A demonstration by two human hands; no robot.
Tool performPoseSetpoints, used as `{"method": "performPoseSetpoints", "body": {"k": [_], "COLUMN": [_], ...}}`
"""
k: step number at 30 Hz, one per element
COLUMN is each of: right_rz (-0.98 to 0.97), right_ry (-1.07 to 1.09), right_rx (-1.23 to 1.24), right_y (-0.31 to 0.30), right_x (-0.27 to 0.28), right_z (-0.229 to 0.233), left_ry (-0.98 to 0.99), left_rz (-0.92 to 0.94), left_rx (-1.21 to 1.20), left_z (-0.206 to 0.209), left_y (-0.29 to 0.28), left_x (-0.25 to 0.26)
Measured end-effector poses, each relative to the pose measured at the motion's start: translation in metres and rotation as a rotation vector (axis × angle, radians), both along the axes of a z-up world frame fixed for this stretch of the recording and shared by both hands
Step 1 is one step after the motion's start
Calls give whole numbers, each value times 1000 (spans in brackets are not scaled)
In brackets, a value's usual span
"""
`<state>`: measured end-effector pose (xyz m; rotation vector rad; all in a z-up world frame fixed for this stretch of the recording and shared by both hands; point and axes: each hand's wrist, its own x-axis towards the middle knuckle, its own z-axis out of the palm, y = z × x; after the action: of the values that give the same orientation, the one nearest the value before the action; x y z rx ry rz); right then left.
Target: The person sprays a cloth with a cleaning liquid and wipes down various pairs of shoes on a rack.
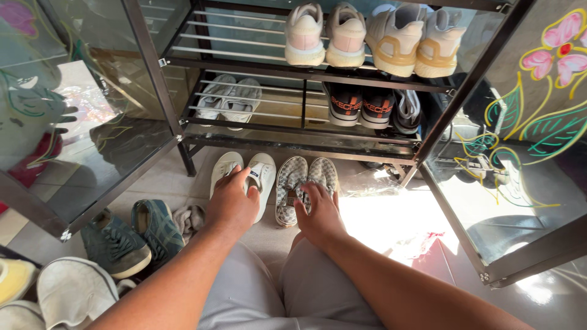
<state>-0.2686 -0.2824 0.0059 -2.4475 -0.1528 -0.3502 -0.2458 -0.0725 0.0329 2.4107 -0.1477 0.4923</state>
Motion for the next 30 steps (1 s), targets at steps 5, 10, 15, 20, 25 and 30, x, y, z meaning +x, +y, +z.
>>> {"method": "performPoseSetpoints", "body": {"k": [5,10,15,20,25,30], "right_rz": [-38,-37,-93,-22,7,116], "right_ry": [175,212,250,151,133,-8], "right_rx": [-16,-17,5,21,51,58], "right_y": [-3,-5,-5,1,7,7], "right_x": [5,16,27,26,23,22], "right_z": [-14,-25,-35,-35,-32,-35], "left_ry": [-29,-26,118,95,51,-48], "left_rz": [34,86,165,132,124,88], "left_rx": [4,58,0,39,60,-10], "left_z": [-13,-33,-58,-77,-77,-41], "left_y": [21,37,44,45,44,46], "left_x": [-8,-16,-8,1,1,-17]}}
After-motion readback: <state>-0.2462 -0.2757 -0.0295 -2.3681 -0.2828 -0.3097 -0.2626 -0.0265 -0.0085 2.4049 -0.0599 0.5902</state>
